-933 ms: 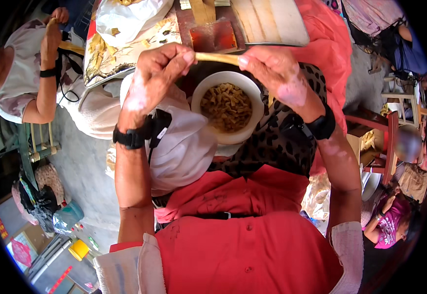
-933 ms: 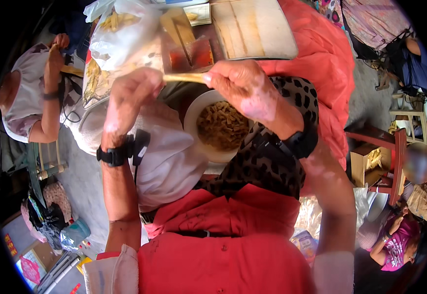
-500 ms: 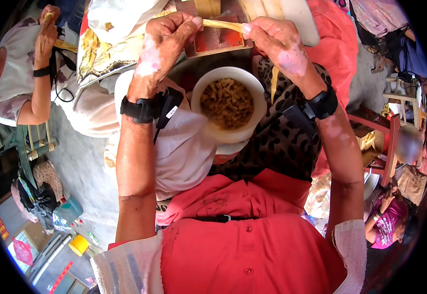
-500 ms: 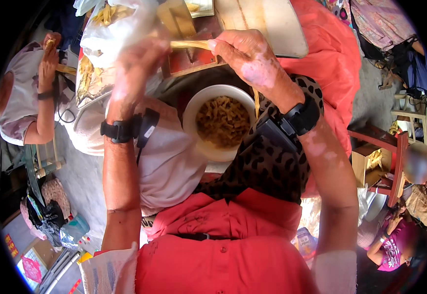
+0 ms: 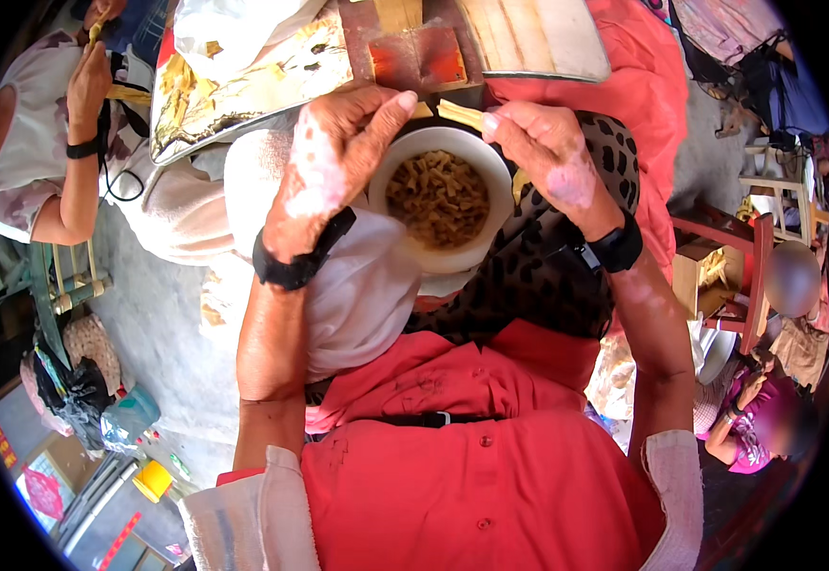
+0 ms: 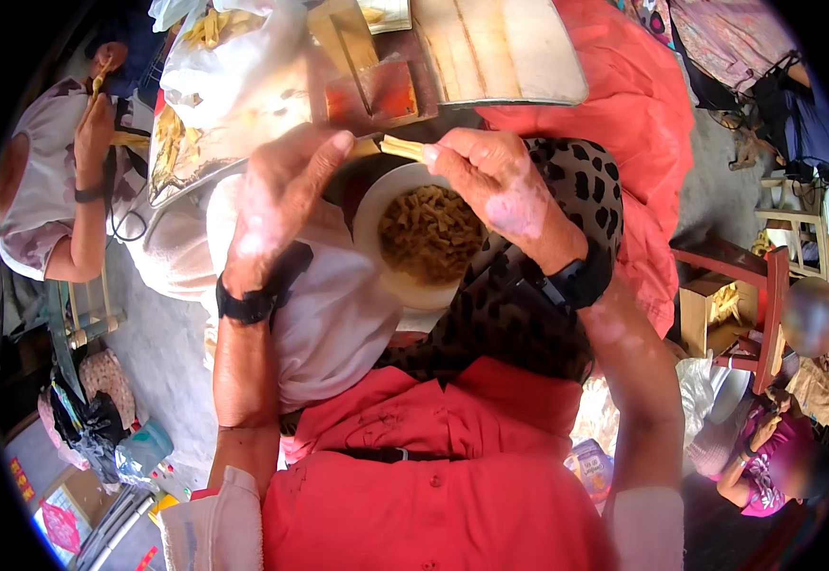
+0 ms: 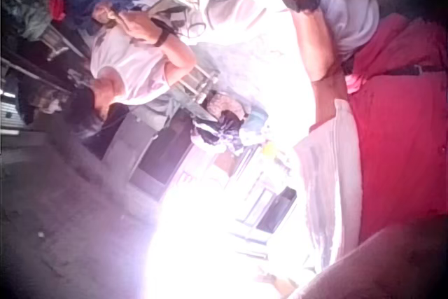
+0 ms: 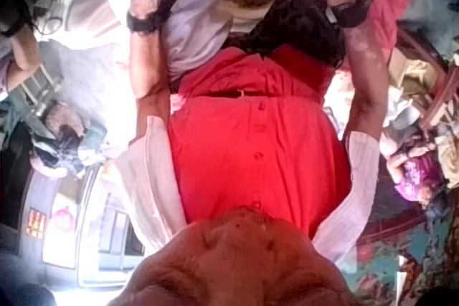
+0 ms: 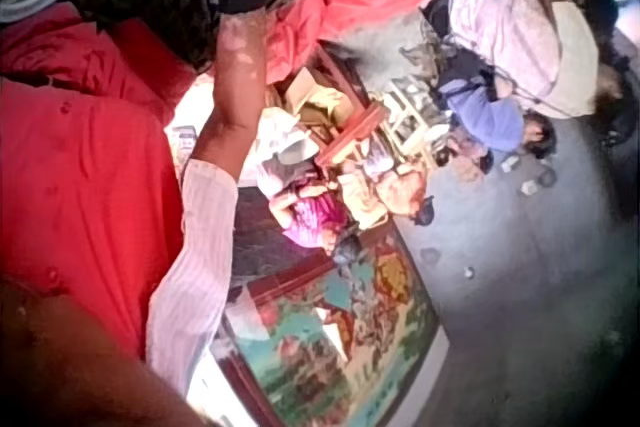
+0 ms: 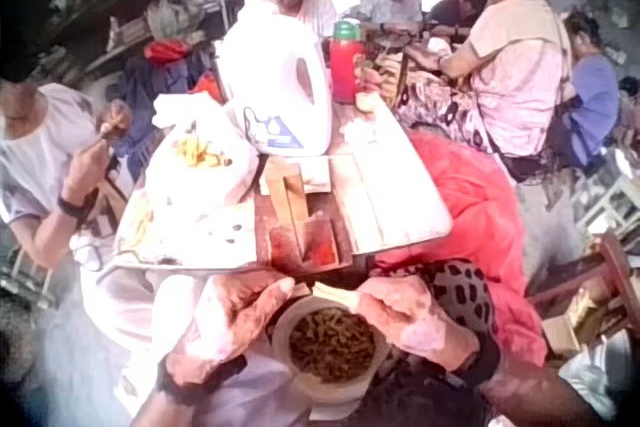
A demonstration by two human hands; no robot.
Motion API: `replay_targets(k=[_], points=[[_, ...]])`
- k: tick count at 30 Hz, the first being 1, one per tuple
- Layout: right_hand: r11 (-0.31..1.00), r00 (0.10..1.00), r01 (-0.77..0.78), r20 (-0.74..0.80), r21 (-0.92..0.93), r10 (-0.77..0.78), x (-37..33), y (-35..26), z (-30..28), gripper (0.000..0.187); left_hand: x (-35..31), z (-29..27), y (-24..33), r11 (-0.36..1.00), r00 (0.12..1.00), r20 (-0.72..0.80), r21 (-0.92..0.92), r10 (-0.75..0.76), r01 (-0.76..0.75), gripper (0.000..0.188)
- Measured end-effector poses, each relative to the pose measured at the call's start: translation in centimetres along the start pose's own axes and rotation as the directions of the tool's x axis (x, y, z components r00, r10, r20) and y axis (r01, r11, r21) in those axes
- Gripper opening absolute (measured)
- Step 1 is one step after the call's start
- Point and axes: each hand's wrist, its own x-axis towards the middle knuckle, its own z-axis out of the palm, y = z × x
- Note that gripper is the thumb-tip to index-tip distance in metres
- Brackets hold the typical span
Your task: The person folds and rolls small strips of paper into a triangular or conical shape by hand and places them into a bowl, then wipes their hand on a white cloth on their lap.
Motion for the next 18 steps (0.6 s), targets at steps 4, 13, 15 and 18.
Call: replay_targets(k=[4,13,15,18], points=[[0.999,0.999,0.024,0.023,-0.022,-0.024,-1.3,-1.1,0.7,0.017,-1.0,1.5,-1.1,0.971,0.972,0.023,-0.052,0.233,-0.231,0.029],[0.994,0.993,-0.011,0.116,0.11,-0.001,-2.0,-0.3,2.0,0.014,-1.8,1.6,-1.7,0.974,0.964,0.248,-0.226,0.093,-0.036,0.013],[0.992,0.993,-0.032,0.119,0.121,0.018,-1.7,0.1,2.3,0.014,-1.9,0.7,-2.2,0.984,0.983,0.174,-0.177,0.051,-0.02,0.012],[0.994,0.987,0.049,0.149,0.102,-0.064,-1.1,0.6,2.8,0.014,-2.1,-1.5,-2.6,0.972,0.993,0.089,-0.217,-0.076,0.094,0.013]])
